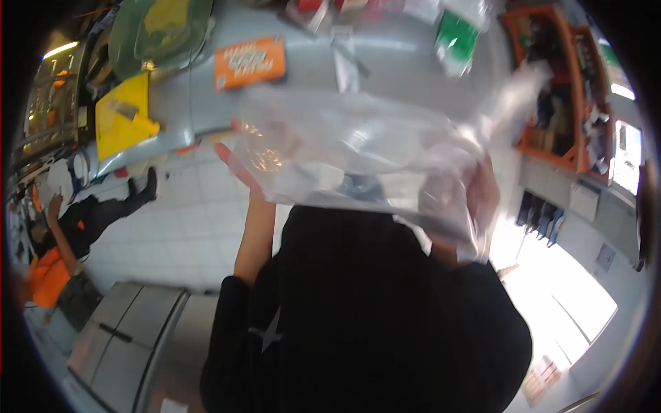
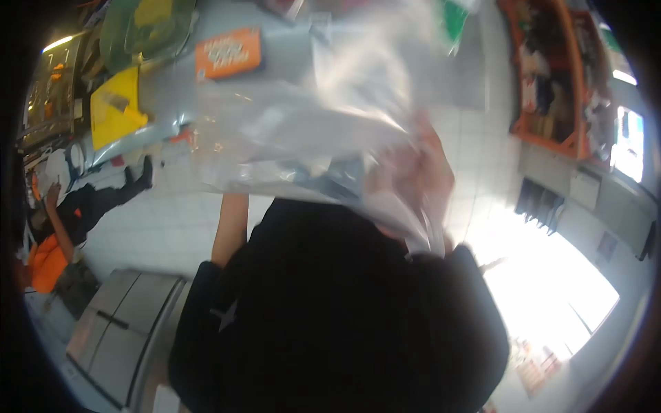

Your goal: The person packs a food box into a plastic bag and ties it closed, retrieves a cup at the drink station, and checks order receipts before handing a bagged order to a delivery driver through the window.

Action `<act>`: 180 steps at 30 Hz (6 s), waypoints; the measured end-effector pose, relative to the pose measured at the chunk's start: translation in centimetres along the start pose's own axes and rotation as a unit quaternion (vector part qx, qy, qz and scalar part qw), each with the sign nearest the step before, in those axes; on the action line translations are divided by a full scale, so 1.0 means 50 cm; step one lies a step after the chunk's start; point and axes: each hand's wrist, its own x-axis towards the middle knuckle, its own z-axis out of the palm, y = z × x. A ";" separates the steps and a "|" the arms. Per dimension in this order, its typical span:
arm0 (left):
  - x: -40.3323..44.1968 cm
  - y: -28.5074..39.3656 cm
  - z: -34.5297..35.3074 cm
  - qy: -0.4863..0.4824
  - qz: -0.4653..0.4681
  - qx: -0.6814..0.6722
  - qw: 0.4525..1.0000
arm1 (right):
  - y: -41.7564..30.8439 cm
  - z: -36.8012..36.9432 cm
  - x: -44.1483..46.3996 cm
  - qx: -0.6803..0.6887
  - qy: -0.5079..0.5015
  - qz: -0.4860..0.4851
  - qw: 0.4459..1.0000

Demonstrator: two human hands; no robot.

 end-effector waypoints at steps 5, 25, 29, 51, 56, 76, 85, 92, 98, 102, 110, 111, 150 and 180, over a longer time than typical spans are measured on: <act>-0.125 0.145 0.035 0.038 0.049 0.118 0.991 | 0.169 0.121 -0.010 -0.027 -0.095 0.229 0.968; -0.254 0.180 0.225 0.321 0.168 0.577 0.732 | 0.429 0.037 0.292 -0.571 -0.245 -0.206 0.756; -0.202 0.109 0.255 0.287 0.067 0.744 0.600 | 0.407 0.045 0.247 -0.471 -0.360 -0.243 0.768; -0.060 0.046 0.199 0.131 0.121 0.954 0.241 | 0.329 -0.030 0.414 -0.488 -0.419 -0.102 0.759; -0.033 0.103 0.263 0.115 0.139 0.926 0.331 | 0.295 0.016 0.449 -0.518 -0.456 -0.217 0.690; 0.134 0.334 0.169 0.051 0.091 0.866 0.488 | 0.218 0.250 0.567 -0.664 -0.495 -0.104 0.551; 0.106 0.428 0.266 0.200 -0.029 0.724 0.659 | 0.412 0.291 0.644 -0.803 -0.409 -0.313 0.301; 0.168 0.387 0.361 0.109 0.062 0.682 0.721 | 0.300 0.243 0.584 -0.789 -0.337 -0.239 0.454; 0.272 0.278 0.396 0.146 0.036 0.779 0.609 | 0.094 0.262 0.404 -0.744 -0.343 -0.239 0.521; 0.310 0.160 0.375 0.041 0.091 0.876 0.472 | 0.154 0.248 0.371 -0.714 -0.360 -0.266 0.538; 0.219 -0.070 0.349 -0.141 0.145 0.880 0.429 | 0.352 0.268 0.379 -0.684 -0.286 -0.341 0.577; 0.191 -0.107 0.354 -0.165 0.086 0.852 0.490 | 0.361 0.282 0.384 -0.683 -0.289 -0.347 0.574; 0.267 0.347 0.215 0.044 0.122 0.381 0.915 | 0.439 0.197 0.492 -0.660 -0.398 -0.213 0.600; 0.179 0.262 0.297 0.106 0.126 0.546 0.821 | 0.429 0.204 0.542 -0.753 -0.353 -0.226 0.508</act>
